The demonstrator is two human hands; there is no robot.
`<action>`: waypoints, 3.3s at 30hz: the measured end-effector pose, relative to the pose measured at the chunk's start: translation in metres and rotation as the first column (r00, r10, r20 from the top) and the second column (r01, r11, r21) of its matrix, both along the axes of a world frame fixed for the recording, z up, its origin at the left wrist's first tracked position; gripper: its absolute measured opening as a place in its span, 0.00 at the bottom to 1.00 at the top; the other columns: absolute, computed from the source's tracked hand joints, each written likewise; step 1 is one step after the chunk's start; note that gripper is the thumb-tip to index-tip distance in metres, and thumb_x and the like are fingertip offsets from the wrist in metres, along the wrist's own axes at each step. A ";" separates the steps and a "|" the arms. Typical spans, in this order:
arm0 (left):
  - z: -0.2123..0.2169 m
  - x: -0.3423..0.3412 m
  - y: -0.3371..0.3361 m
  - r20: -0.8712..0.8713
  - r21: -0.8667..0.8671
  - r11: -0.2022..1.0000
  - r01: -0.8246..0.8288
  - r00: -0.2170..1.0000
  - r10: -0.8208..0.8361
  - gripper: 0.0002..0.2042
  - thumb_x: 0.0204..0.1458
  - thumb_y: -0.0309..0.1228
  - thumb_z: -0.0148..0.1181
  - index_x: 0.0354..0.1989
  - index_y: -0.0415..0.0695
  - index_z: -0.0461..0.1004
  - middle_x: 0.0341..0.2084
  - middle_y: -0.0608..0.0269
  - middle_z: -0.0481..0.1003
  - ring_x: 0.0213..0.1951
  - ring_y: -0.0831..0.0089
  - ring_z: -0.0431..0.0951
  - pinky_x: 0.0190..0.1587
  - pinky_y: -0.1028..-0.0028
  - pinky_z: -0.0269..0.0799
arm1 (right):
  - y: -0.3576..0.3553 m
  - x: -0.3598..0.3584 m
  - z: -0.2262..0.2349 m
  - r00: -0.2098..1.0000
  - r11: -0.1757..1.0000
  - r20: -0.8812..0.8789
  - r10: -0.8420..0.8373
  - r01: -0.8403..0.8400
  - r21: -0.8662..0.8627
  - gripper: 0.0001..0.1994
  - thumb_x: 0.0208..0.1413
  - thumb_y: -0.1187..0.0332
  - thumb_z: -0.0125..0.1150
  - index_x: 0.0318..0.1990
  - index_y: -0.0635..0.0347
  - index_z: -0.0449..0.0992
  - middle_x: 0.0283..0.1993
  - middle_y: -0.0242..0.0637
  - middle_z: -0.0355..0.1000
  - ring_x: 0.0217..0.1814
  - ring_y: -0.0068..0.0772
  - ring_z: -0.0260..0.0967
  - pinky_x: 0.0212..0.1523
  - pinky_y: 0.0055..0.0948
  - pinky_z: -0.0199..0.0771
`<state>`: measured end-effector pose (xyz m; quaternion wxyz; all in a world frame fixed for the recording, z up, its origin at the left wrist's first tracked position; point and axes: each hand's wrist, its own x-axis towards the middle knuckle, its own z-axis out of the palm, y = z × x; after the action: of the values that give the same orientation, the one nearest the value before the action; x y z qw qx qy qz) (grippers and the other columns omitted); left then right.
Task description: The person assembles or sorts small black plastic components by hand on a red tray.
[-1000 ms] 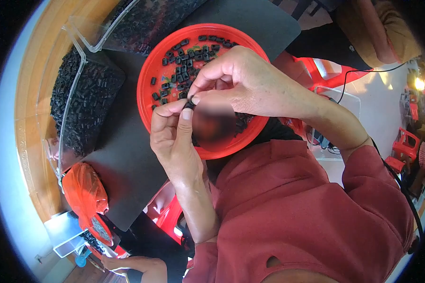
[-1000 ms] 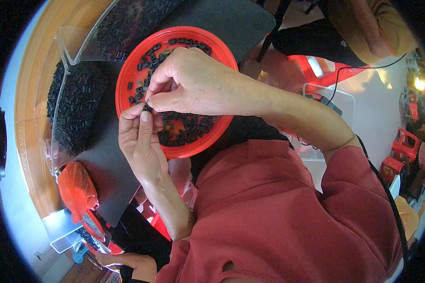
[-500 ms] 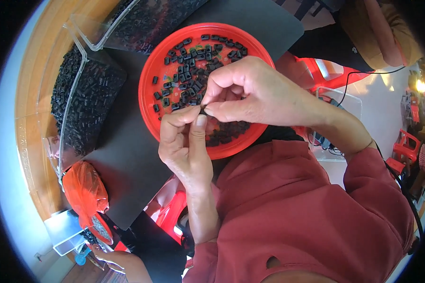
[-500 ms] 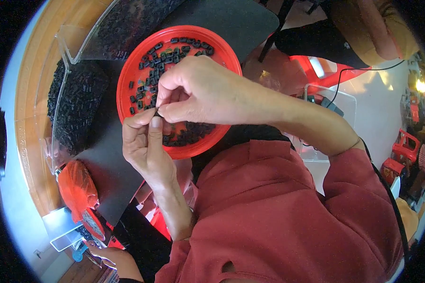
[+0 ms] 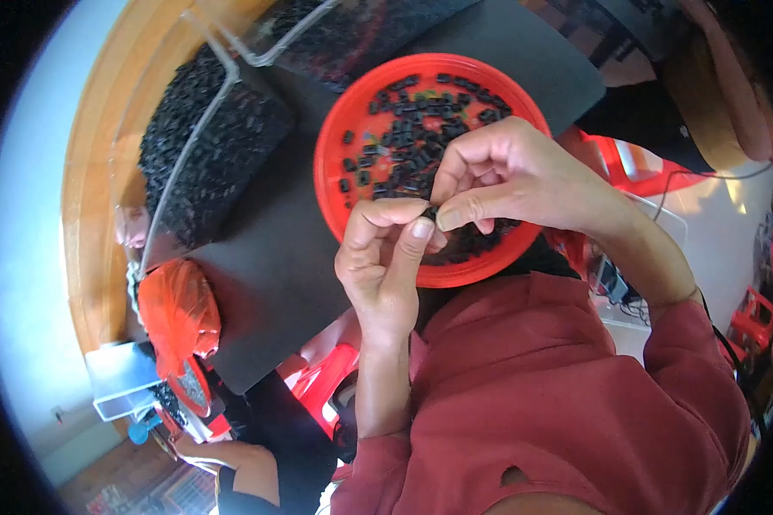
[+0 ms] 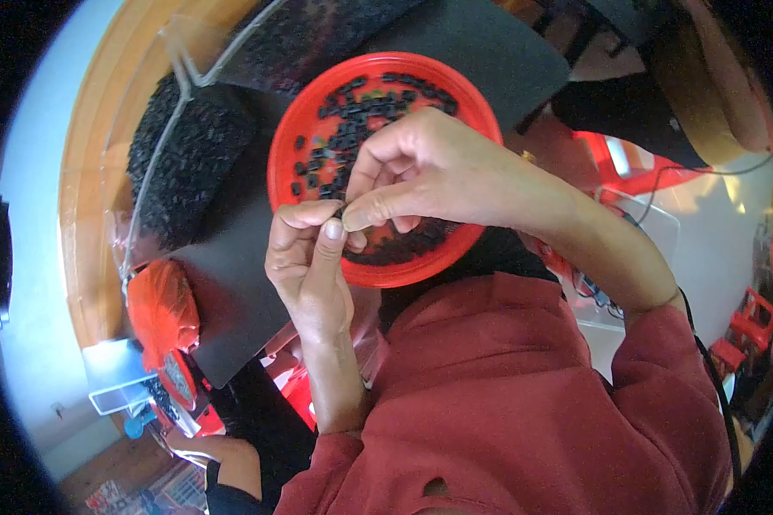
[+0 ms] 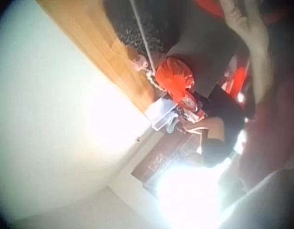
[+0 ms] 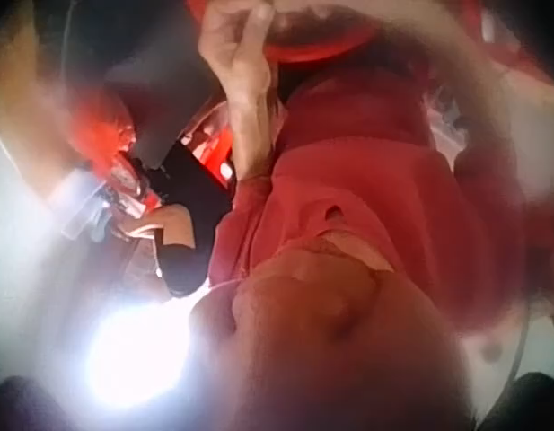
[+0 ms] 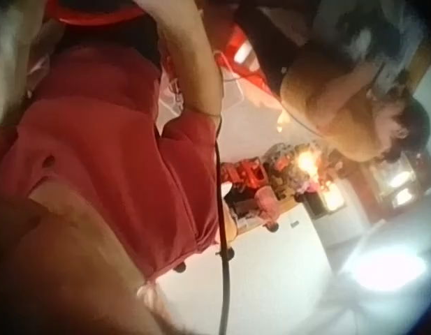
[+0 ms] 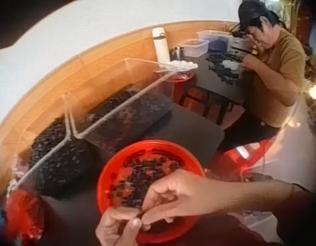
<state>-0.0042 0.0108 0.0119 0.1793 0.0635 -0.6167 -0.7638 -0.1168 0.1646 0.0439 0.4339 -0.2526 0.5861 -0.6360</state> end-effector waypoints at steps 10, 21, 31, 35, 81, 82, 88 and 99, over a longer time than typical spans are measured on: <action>0.109 -0.042 -0.190 -0.280 -0.633 0.473 -0.613 0.751 0.599 0.16 0.55 0.32 0.60 0.50 0.37 0.73 0.36 0.59 0.75 0.35 0.75 0.74 0.40 0.76 0.71 | 0.037 -0.012 0.006 0.925 0.962 -0.268 -0.269 0.272 -0.025 0.07 0.55 0.68 0.62 0.33 0.64 0.77 0.26 0.28 0.72 0.24 0.12 0.64 0.26 0.13 0.63; 0.036 -0.074 -0.025 0.108 -0.719 0.685 0.117 0.993 -0.056 0.04 0.48 0.21 0.62 0.33 0.38 0.78 0.27 0.66 0.76 0.29 0.82 0.74 0.32 0.81 0.68 | 0.075 -0.029 -0.011 0.755 0.885 -0.526 -0.392 0.465 0.008 0.06 0.57 0.71 0.59 0.36 0.66 0.76 0.30 0.26 0.72 0.32 0.12 0.66 0.36 0.14 0.67; 0.003 -0.083 0.039 0.197 -0.921 0.266 0.286 0.927 -0.318 0.05 0.46 0.24 0.60 0.31 0.39 0.75 0.28 0.53 0.73 0.33 0.52 0.76 0.34 0.59 0.70 | 0.080 -0.025 -0.020 0.692 0.878 -0.628 -0.355 0.478 0.032 0.08 0.51 0.69 0.62 0.35 0.65 0.79 0.28 0.37 0.76 0.31 0.23 0.73 0.33 0.24 0.71; 0.000 -0.079 0.043 0.237 -0.903 0.291 0.317 0.931 -0.279 0.06 0.46 0.25 0.60 0.33 0.38 0.74 0.29 0.53 0.72 0.33 0.51 0.76 0.35 0.58 0.71 | 0.081 -0.027 -0.024 0.400 0.869 -0.908 -0.127 0.486 0.092 0.06 0.47 0.70 0.58 0.30 0.62 0.79 0.30 0.44 0.75 0.32 0.45 0.74 0.33 0.35 0.73; -0.006 -0.057 0.030 0.126 -0.452 0.883 0.124 0.989 -0.074 0.03 0.53 0.21 0.59 0.35 0.36 0.73 0.26 0.64 0.74 0.27 0.81 0.72 0.30 0.80 0.68 | 0.043 -0.020 -0.024 0.546 0.936 -0.824 -0.154 0.349 0.056 0.11 0.55 0.66 0.56 0.31 0.67 0.74 0.29 0.50 0.71 0.33 0.53 0.71 0.35 0.42 0.69; -0.006 -0.057 0.031 0.126 -0.452 0.883 0.125 0.989 -0.076 0.03 0.53 0.21 0.59 0.35 0.36 0.73 0.26 0.64 0.74 0.27 0.81 0.72 0.30 0.80 0.68 | 0.043 -0.020 -0.026 0.548 0.932 -0.809 -0.212 0.363 0.001 0.11 0.55 0.65 0.57 0.32 0.67 0.75 0.28 0.51 0.71 0.32 0.53 0.71 0.34 0.42 0.69; -0.003 -0.055 0.035 0.087 -0.644 0.760 0.083 0.996 -0.035 0.05 0.49 0.19 0.59 0.34 0.37 0.73 0.26 0.59 0.72 0.26 0.71 0.73 0.30 0.74 0.69 | 0.050 -0.018 -0.016 0.569 0.907 -0.792 -0.220 0.419 0.050 0.11 0.54 0.65 0.58 0.34 0.66 0.78 0.27 0.52 0.73 0.31 0.49 0.73 0.32 0.37 0.71; 0.001 -0.051 0.045 -0.039 -0.774 0.632 -0.026 0.999 -0.007 0.06 0.48 0.16 0.58 0.34 0.38 0.73 0.27 0.57 0.72 0.29 0.66 0.75 0.33 0.71 0.70 | 0.052 -0.007 -0.011 0.820 0.931 -0.538 -0.195 0.328 0.162 0.07 0.56 0.70 0.59 0.34 0.67 0.76 0.25 0.35 0.72 0.26 0.19 0.65 0.29 0.22 0.66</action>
<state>-0.0556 0.0562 0.0133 0.2050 -0.0309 -0.8807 -0.4258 -0.1243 0.2167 0.0329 0.1980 -0.2730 0.7839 -0.5214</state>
